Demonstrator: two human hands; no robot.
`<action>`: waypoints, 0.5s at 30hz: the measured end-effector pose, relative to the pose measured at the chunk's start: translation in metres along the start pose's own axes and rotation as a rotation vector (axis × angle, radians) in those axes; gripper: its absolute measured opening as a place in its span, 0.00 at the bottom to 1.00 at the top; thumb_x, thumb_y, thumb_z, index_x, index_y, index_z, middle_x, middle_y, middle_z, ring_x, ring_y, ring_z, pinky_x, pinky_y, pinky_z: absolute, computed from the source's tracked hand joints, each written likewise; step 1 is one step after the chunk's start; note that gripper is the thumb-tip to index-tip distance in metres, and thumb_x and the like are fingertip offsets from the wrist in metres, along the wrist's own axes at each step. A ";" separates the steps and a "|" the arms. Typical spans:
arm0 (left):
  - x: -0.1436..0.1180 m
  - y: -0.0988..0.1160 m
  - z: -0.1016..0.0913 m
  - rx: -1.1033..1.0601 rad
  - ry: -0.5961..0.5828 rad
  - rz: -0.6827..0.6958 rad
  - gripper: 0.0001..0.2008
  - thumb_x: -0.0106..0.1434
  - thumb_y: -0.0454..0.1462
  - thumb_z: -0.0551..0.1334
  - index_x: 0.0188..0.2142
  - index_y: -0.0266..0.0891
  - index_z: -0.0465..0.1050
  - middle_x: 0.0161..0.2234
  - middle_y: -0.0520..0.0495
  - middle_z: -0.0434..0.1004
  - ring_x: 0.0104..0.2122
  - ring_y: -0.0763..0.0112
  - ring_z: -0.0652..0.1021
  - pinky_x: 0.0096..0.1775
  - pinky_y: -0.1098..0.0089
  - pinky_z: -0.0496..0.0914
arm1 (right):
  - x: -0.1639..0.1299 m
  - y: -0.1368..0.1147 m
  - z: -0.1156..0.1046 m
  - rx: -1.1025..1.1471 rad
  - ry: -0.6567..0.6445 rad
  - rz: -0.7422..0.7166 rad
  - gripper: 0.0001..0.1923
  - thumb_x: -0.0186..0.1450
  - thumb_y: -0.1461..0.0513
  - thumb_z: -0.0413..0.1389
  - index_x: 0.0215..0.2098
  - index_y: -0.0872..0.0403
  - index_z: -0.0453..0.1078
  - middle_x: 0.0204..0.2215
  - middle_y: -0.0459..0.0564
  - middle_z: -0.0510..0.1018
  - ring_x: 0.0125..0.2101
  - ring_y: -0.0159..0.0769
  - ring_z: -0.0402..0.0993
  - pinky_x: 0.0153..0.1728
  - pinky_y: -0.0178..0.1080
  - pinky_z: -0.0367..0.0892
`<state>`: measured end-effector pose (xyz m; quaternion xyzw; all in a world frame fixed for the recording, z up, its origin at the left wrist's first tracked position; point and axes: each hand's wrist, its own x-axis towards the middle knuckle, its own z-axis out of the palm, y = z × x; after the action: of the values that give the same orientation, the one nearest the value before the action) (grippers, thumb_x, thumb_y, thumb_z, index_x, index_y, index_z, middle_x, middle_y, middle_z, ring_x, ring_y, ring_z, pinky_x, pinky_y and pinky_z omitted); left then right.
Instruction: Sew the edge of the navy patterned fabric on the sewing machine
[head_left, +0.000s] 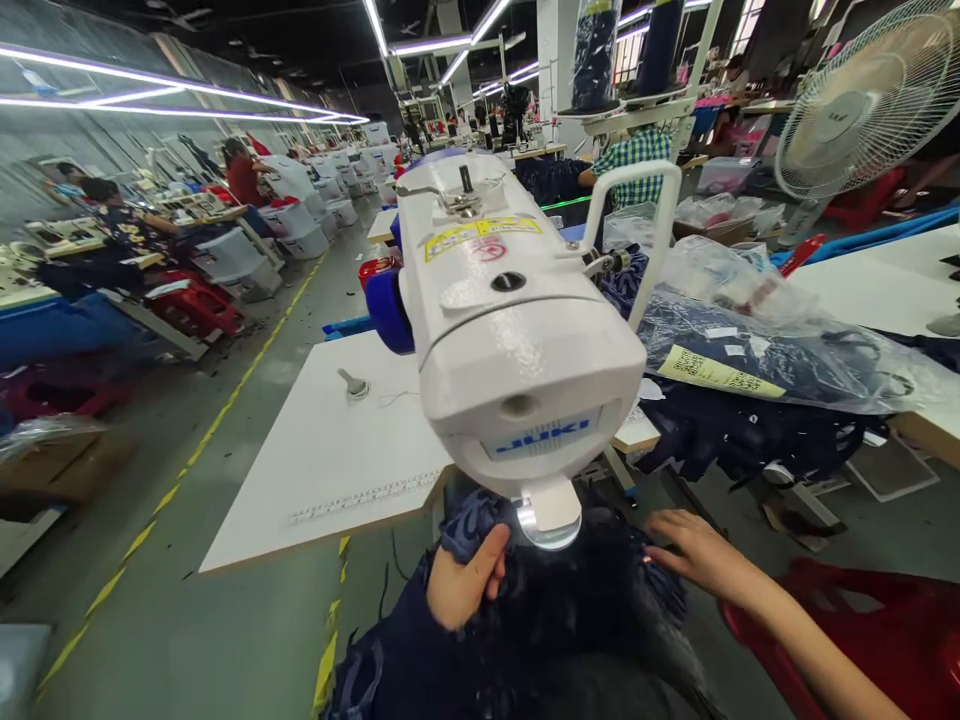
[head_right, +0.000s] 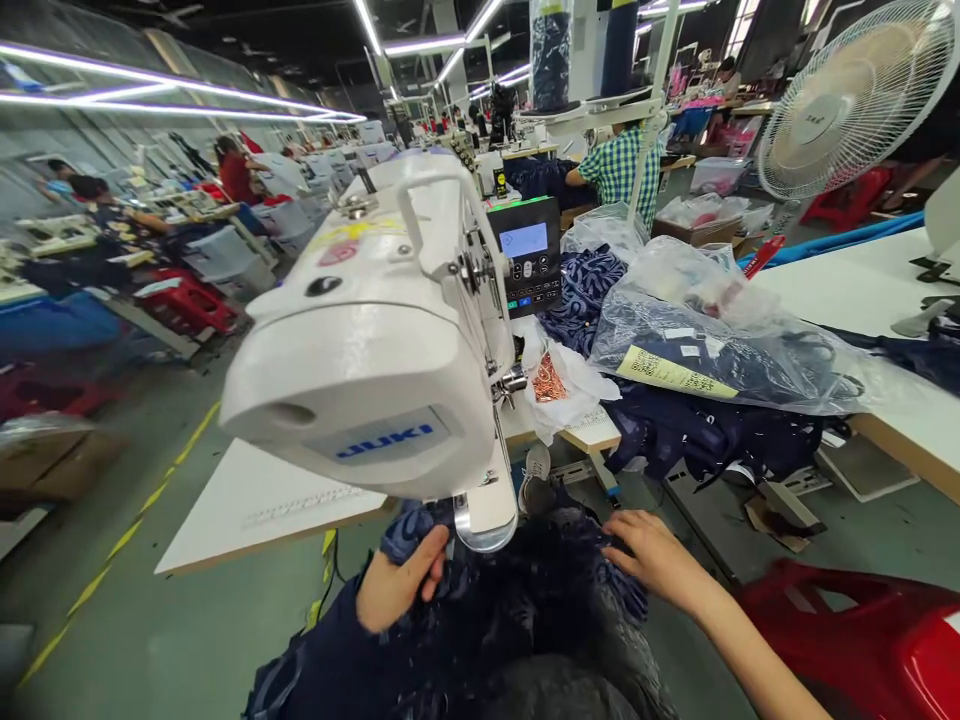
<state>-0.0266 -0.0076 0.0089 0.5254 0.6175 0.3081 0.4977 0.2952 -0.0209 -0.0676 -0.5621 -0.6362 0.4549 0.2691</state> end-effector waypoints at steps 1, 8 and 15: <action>-0.001 -0.001 0.003 0.022 -0.063 -0.009 0.25 0.59 0.53 0.57 0.14 0.37 0.63 0.09 0.55 0.59 0.12 0.82 0.61 0.19 0.76 0.57 | 0.001 -0.011 0.009 0.011 0.005 -0.041 0.11 0.60 0.56 0.59 0.40 0.49 0.76 0.41 0.51 0.79 0.45 0.48 0.71 0.49 0.45 0.62; -0.016 0.003 0.015 -0.008 -0.427 -0.050 0.25 0.54 0.55 0.60 0.18 0.37 0.64 0.14 0.53 0.64 0.12 0.82 0.63 0.17 0.76 0.56 | 0.009 -0.109 0.061 0.150 -0.313 -0.326 0.15 0.69 0.56 0.47 0.48 0.53 0.69 0.44 0.51 0.76 0.45 0.41 0.70 0.48 0.39 0.63; -0.025 0.005 -0.003 -0.037 -0.293 -0.004 0.23 0.51 0.55 0.63 0.30 0.38 0.67 0.18 0.54 0.66 0.18 0.77 0.67 0.23 0.73 0.62 | 0.007 -0.126 0.035 0.011 -0.326 -0.251 0.14 0.66 0.55 0.53 0.26 0.54 0.66 0.23 0.41 0.68 0.26 0.30 0.63 0.27 0.31 0.57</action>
<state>-0.0288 -0.0295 0.0221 0.5544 0.5333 0.2385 0.5928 0.2044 -0.0184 0.0265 -0.3959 -0.7338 0.5063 0.2203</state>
